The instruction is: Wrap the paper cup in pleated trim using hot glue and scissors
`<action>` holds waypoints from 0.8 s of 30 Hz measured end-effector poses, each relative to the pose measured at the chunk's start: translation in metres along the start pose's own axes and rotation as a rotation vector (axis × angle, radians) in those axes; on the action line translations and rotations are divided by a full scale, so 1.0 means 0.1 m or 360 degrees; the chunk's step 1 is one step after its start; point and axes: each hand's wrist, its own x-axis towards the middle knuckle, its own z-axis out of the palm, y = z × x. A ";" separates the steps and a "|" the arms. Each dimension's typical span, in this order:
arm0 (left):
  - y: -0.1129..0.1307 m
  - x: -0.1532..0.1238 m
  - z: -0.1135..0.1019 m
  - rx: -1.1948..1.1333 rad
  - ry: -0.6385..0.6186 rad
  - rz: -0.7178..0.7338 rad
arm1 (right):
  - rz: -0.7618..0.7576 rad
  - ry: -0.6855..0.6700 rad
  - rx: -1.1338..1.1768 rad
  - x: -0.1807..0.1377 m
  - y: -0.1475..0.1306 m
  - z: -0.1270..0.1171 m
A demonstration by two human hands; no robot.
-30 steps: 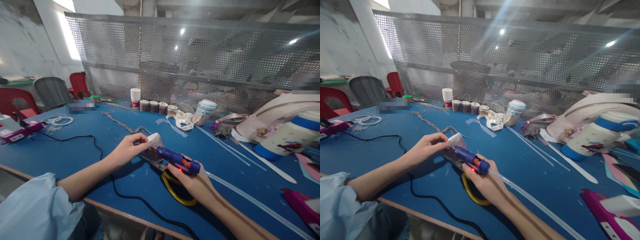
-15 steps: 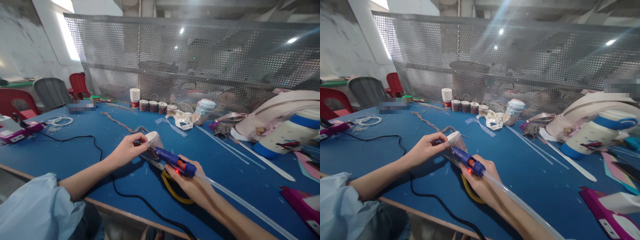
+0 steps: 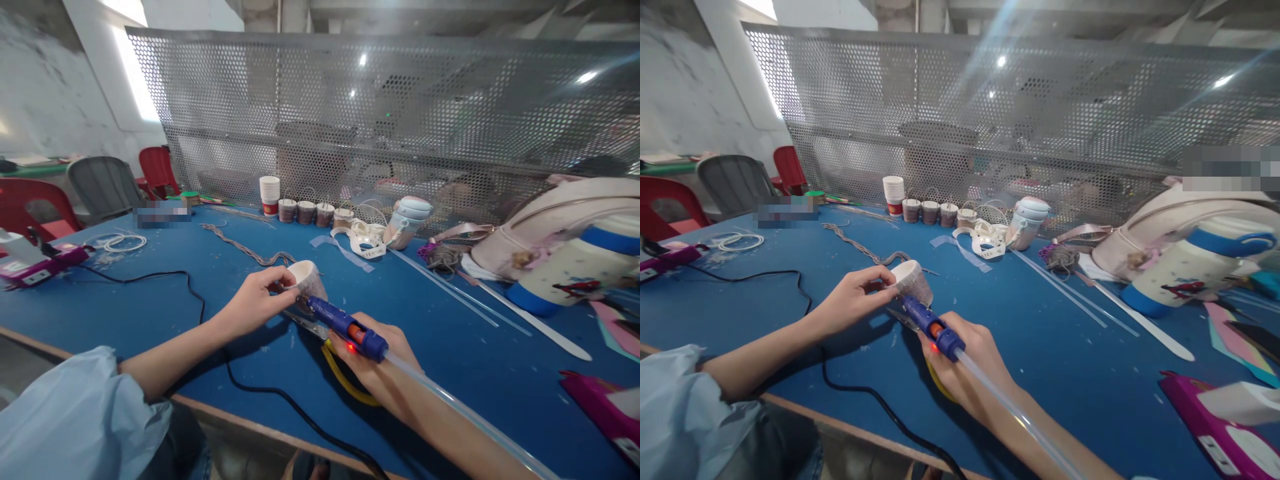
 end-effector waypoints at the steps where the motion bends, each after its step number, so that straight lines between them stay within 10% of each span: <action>1: 0.00 0.00 0.00 0.0005 0.0001 0.0000 | -0.0004 0.0004 0.0008 0.00 0.00 0.00; 24: -0.12 0.01 0.05 0.0322 0.0158 0.0065 | 0.0284 -0.0004 0.0243 0.02 -0.07 -0.11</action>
